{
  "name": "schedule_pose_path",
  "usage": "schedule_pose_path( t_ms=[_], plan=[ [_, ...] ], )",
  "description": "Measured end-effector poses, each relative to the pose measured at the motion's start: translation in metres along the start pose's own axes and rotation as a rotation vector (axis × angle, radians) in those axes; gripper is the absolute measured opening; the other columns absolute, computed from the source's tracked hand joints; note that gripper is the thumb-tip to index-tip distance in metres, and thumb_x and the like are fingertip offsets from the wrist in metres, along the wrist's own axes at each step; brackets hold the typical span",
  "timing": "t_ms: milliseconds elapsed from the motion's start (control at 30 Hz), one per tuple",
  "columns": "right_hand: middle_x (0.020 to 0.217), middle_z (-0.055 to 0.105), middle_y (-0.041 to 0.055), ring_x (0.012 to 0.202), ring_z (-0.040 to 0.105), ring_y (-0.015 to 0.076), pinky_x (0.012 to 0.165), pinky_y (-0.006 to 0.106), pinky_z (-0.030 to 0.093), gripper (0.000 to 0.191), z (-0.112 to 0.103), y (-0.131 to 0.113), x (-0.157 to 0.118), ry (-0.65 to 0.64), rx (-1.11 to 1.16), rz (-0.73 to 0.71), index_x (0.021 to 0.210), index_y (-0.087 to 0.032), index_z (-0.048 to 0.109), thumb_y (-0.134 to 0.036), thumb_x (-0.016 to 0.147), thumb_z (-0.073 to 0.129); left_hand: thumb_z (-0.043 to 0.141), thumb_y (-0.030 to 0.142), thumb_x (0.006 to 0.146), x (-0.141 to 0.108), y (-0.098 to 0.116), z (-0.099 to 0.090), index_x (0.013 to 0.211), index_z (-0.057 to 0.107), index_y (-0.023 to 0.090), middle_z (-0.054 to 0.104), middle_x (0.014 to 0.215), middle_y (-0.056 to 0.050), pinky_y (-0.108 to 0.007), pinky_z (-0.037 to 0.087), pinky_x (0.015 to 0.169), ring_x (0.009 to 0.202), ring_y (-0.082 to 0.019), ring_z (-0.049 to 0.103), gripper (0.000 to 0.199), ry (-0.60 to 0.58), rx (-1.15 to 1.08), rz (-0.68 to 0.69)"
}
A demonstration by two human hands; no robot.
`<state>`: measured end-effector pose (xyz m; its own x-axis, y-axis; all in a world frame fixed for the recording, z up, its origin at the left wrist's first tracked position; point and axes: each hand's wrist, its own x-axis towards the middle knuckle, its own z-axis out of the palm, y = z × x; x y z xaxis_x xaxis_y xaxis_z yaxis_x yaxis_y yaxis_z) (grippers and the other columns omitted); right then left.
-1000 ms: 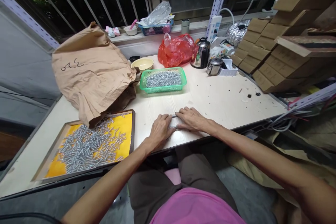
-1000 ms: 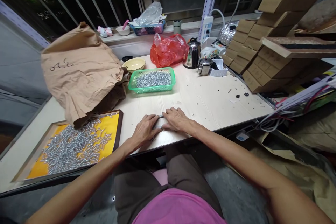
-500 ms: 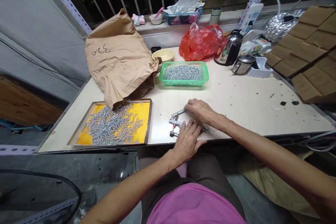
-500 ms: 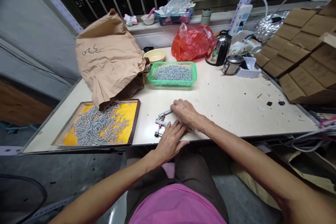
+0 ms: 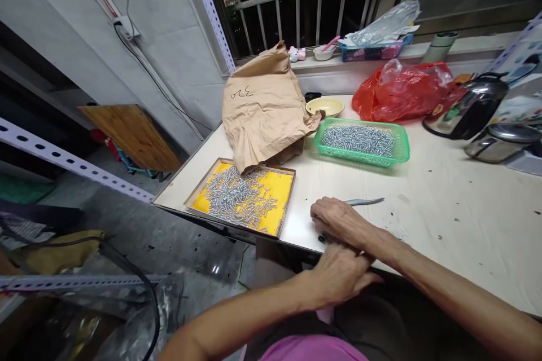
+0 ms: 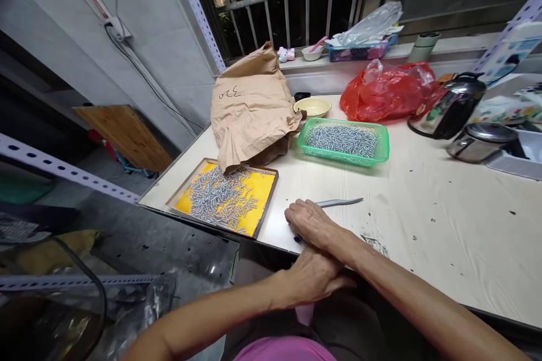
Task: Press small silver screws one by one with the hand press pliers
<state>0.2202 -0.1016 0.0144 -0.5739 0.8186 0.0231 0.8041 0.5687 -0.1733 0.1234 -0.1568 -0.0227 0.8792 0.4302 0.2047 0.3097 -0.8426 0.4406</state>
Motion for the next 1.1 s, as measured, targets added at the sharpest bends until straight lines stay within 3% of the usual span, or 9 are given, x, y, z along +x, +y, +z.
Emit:
schedule_pose_path(
  t_ms=[100,200,333,433,567,667,767,967,1100],
  plan=[
    [0.082,0.060,0.0053,0.078,0.053,0.0169,0.071,0.029,0.042,0.015,-0.018,0.011,-0.007,0.249,0.137,0.051,0.089,-0.018,0.059,-0.016,0.088,0.044,0.044,0.029,0.092,-0.022,-0.017,-0.044,0.101,0.063,0.018,0.064,0.095,-0.007,-0.032,0.046,0.081,0.092,-0.020,0.056,0.024,0.091,0.050,-0.060],
    [0.085,0.060,0.0063,0.079,0.054,0.0174,0.070,0.030,0.044,0.015,-0.050,0.046,-0.004,0.481,0.142,0.109,0.093,-0.017,0.057,-0.019,0.090,0.043,0.042,0.025,0.093,-0.046,-0.052,-0.094,0.093,0.066,0.019,0.061,0.082,-0.006,-0.031,0.044,0.076,0.082,-0.018,0.051,0.025,0.276,0.257,-0.367],
    [0.092,0.060,0.0095,0.080,0.056,0.0213,0.067,0.035,0.045,0.016,-0.084,0.101,0.009,0.561,-0.061,0.329,0.095,-0.018,0.061,-0.024,0.089,0.047,0.047,0.028,0.091,-0.064,-0.102,-0.129,0.090,0.069,0.019,0.058,0.087,-0.007,-0.030,0.042,0.073,0.088,-0.020,0.048,0.024,0.156,0.442,-0.562],
    [0.113,0.056,0.0150,0.093,0.056,0.0271,0.067,0.039,0.047,0.024,-0.087,0.100,0.007,0.573,-0.165,0.362,0.109,-0.017,0.059,-0.025,0.087,0.052,0.047,0.027,0.091,-0.065,-0.126,-0.127,0.094,0.069,0.020,0.056,0.090,-0.008,-0.029,0.041,0.072,0.090,-0.020,0.048,0.023,0.013,0.446,-0.580],
    [0.132,0.048,0.0147,0.105,0.052,0.0266,0.077,0.041,0.046,0.031,-0.056,0.043,-0.026,0.482,-0.199,0.147,0.120,-0.018,0.054,-0.021,0.090,0.047,0.046,0.023,0.090,-0.062,-0.138,-0.120,0.094,0.068,0.018,0.055,0.090,-0.008,-0.030,0.040,0.074,0.090,-0.020,0.050,0.022,-0.027,0.403,-0.597],
    [0.122,0.056,0.0123,0.099,0.053,0.0236,0.081,0.038,0.042,0.024,-0.018,0.012,-0.058,0.367,-0.162,0.146,0.110,-0.019,0.060,-0.020,0.091,0.045,0.047,0.018,0.088,-0.061,-0.141,-0.122,0.087,0.066,0.016,0.057,0.089,-0.008,-0.030,0.041,0.076,0.089,-0.020,0.051,0.019,-0.024,0.384,-0.590],
    [0.100,0.062,0.0097,0.090,0.053,0.0215,0.078,0.034,0.040,0.021,0.010,0.007,-0.079,0.221,-0.080,0.279,0.103,-0.018,0.063,-0.025,0.092,0.047,0.049,0.015,0.085,-0.063,-0.142,-0.127,0.082,0.063,0.015,0.057,0.087,-0.008,-0.031,0.042,0.077,0.087,-0.020,0.052,0.014,-0.005,0.350,-0.566],
    [0.088,0.059,0.0075,0.087,0.049,0.0212,0.074,0.032,0.035,0.021,0.017,0.014,-0.087,0.033,-0.049,0.435,0.094,-0.020,0.065,-0.028,0.092,0.046,0.054,0.023,0.083,-0.048,-0.100,-0.131,0.081,0.062,0.016,0.061,0.078,-0.004,-0.029,0.044,0.070,0.073,-0.016,0.056,0.011,0.213,-0.036,-0.631],
    [0.090,0.058,0.0074,0.086,0.050,0.0196,0.072,0.030,0.033,0.023,0.013,0.012,-0.085,-0.006,-0.040,0.483,0.091,-0.018,0.063,-0.027,0.094,0.042,0.061,0.029,0.077,-0.018,-0.060,-0.108,0.079,0.062,0.015,0.060,0.067,0.001,-0.022,0.041,0.048,0.047,-0.008,0.049,0.014,0.124,-0.668,-0.865]
  ],
)
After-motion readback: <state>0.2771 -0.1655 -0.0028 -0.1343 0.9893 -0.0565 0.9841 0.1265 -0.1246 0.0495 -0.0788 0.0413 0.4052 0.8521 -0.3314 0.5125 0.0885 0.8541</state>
